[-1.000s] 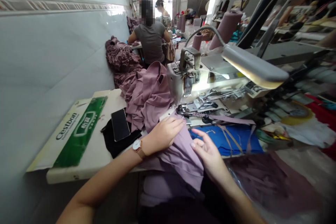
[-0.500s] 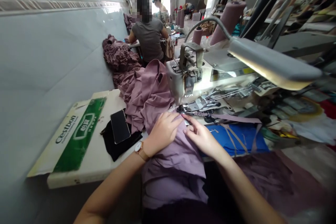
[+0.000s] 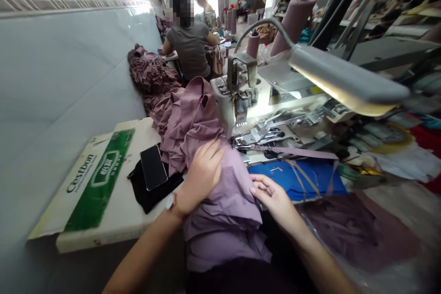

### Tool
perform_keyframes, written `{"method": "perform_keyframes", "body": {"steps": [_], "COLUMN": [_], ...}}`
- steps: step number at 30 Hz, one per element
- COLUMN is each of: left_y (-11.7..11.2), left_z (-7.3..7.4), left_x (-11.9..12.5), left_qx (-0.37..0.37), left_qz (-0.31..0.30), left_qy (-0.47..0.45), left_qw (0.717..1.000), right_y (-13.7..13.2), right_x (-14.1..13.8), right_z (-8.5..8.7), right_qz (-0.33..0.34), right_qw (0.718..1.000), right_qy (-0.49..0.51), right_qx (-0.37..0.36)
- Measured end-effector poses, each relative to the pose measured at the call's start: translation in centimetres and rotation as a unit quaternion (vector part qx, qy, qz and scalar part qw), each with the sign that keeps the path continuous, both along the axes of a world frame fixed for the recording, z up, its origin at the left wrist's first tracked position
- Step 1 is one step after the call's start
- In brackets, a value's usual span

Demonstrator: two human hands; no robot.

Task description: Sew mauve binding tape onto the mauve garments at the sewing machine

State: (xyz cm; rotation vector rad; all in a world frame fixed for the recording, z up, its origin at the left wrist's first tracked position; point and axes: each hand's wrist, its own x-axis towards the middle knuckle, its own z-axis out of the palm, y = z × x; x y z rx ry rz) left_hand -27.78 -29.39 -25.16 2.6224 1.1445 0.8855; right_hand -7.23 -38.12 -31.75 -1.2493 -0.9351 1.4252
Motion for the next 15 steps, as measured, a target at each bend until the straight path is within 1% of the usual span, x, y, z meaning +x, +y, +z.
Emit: {"method": "perform_keyframes", "body": {"steps": [1,2,3,4,5,6,7,8,9,10,11,12,13,14,15], "left_y": [-1.7,-3.6,-5.6,-7.4,-9.0,-10.3,-11.2,-11.7,-11.9,-11.8,-11.7,-11.4,-11.2,-11.0,-10.7], "left_z": [0.1,0.0,-0.5,-1.3,-2.3,-3.5,-4.7,-5.7,-6.4,-6.7,-6.5,-6.0,-5.2,-4.1,-3.0], "left_x": [-0.2,-0.4,-0.4,-0.3,0.0,0.5,1.1,1.8,2.5,3.0,3.4,3.5,3.5,3.2,2.8], "left_qx": [-0.033,-0.095,-0.193,-0.329,-0.485,-0.625,-0.718,-0.761,-0.769,-0.75,-0.723,-0.694,-0.662,-0.622,-0.576], "left_qz": [0.037,0.073,0.091,0.079,0.05,0.021,-0.002,-0.014,-0.013,-0.004,0.012,0.034,0.058,0.081,0.1], "left_qy": [-0.025,-0.051,-0.076,-0.099,-0.136,-0.194,-0.269,-0.356,-0.44,-0.509,-0.553,-0.57,-0.568,-0.555,-0.527], "left_qw": [0.998,0.991,0.974,0.936,0.863,0.756,0.642,0.542,0.465,0.422,0.415,0.439,0.485,0.547,0.616], "right_y": [-0.1,-0.1,-0.2,-0.2,-0.2,-0.2,-0.2,-0.2,-0.1,-0.1,0.0,0.1,0.1,0.1,0.0], "right_x": [0.1,0.1,0.1,0.1,0.0,-0.2,-0.3,-0.5,-0.7,-0.8,-0.9,-1.0,-1.0,-1.0,-1.0], "right_z": [-0.1,-0.1,0.0,0.1,0.3,0.4,0.7,0.9,1.2,1.4,1.7,1.9,2.1,2.2,2.3], "right_qz": [0.007,0.015,0.024,0.035,0.046,0.058,0.071,0.085,0.098,0.109,0.117,0.122,0.124,0.124,0.126], "right_qw": [1.0,1.0,0.999,0.997,0.994,0.99,0.984,0.979,0.974,0.97,0.967,0.964,0.963,0.963,0.966], "right_qy": [0.009,0.022,0.041,0.067,0.097,0.128,0.157,0.18,0.198,0.212,0.224,0.235,0.24,0.238,0.226], "right_qx": [-0.005,-0.008,-0.011,-0.015,-0.021,-0.028,-0.035,-0.04,-0.041,-0.039,-0.034,-0.025,-0.014,-0.003,0.01]}}
